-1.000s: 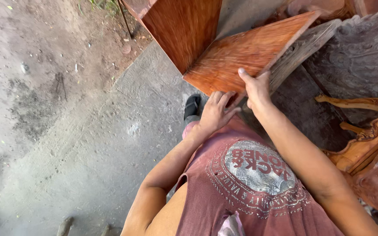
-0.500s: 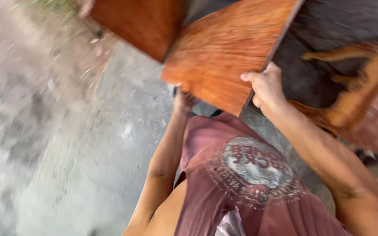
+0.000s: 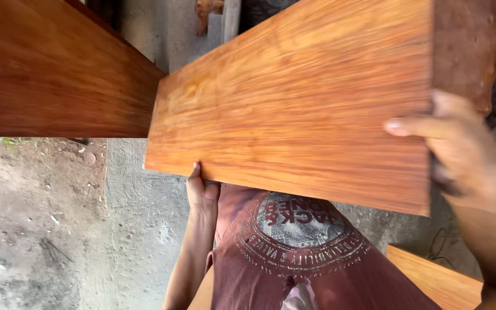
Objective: The person applies reddish-brown wood stain to a large wooden board using a brush, dipping the brush into an open can of stain held in the other hand. They set the board down, pick up and reposition another stained board, then resume brushing stain across the surface and edges.
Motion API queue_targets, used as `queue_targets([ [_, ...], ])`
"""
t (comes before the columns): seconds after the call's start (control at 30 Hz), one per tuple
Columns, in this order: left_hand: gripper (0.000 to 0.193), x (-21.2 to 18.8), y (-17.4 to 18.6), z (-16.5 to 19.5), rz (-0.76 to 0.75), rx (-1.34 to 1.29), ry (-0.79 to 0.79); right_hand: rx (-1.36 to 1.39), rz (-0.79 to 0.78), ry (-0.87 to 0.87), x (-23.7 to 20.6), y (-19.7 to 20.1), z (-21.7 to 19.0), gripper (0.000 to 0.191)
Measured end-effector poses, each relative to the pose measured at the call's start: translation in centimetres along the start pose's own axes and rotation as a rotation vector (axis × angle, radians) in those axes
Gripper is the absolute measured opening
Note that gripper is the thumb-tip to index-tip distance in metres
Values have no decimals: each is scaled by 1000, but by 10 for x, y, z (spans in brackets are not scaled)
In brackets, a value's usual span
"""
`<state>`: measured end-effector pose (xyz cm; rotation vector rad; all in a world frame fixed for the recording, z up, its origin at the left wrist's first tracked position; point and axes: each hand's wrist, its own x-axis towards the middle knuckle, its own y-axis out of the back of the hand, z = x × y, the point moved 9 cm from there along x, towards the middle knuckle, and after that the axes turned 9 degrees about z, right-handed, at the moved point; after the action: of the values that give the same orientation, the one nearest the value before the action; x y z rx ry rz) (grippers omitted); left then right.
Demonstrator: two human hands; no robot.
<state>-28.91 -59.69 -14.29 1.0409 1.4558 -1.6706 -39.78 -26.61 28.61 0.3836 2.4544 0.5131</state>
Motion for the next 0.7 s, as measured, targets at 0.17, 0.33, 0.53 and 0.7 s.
queue_targets([
  [0.17,34,-75,-54,-65,-193,-4,-2,8,100,15,-23,157,74,52],
  [0.33,35,-141,-96,-158,-404,37,-61,52,191,-9,-27,314,190,50],
  [0.53,40,-171,-147,-292,-646,231,-53,66,288,-55,6,459,323,47],
  [0.7,40,-143,-173,-395,-580,408,38,91,311,-75,83,533,414,45],
])
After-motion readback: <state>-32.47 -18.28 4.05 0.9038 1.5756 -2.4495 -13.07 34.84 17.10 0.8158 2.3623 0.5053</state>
